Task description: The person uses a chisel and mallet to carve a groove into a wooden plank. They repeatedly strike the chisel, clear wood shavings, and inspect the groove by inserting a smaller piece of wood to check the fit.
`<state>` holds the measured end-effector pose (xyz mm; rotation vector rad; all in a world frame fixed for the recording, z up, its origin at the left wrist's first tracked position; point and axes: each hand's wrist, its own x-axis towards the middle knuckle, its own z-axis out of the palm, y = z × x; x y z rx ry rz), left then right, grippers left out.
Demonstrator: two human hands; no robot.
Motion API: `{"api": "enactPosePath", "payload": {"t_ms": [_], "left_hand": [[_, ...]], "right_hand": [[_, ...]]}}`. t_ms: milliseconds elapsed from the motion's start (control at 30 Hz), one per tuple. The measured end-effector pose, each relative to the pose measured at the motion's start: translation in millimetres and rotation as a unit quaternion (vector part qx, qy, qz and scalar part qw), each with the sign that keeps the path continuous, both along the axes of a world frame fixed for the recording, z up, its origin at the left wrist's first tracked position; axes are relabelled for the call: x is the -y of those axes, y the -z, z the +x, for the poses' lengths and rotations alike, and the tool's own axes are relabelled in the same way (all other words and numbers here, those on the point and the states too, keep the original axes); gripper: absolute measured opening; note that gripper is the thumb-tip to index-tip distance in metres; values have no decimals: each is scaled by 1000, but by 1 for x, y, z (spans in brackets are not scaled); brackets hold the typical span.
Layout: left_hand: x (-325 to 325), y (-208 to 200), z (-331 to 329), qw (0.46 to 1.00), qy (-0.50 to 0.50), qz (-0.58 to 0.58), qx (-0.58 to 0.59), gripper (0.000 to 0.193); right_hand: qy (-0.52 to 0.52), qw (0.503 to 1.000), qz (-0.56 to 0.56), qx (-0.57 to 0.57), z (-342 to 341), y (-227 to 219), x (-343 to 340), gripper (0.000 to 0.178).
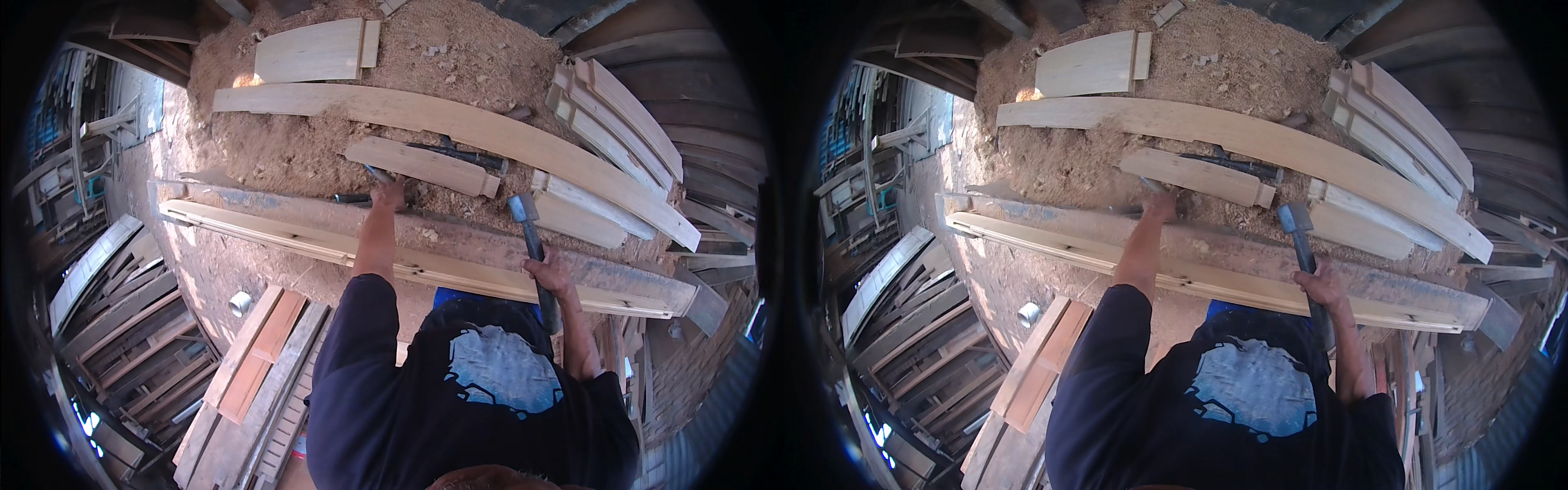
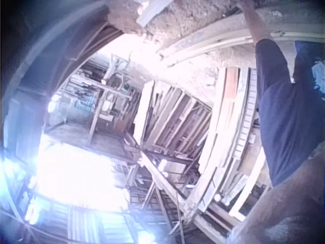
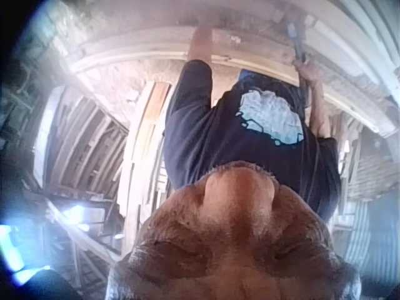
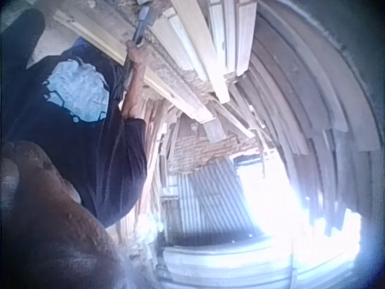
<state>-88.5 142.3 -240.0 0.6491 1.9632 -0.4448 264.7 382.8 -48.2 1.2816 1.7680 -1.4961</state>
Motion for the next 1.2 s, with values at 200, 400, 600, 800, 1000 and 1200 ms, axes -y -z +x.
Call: {"api": "enactPosePath", "payload": {"t_ms": [200,400,600,800,1000,1200], "left_hand": [[11,44,-2,998,-60,7,-20,69],[-16,-36,-39,990,-71,56,110,72],[-5,-61,-63,967,-99,209,107,106],[-17,-54,-64,968,-137,178,109,67],[-26,-66,-6,978,-9,209,5,61],[8,-87,3,974,-2,212,-81,60]], "right_hand": [[24,999,-20,-18,-5,-13,1,26],[35,999,-12,2,-11,-31,6,36],[-29,999,20,-5,13,-12,1,43],[87,985,11,-151,40,-66,-3,43],[155,954,82,-244,88,-115,10,44],[198,899,184,-345,135,-121,50,42]]}}
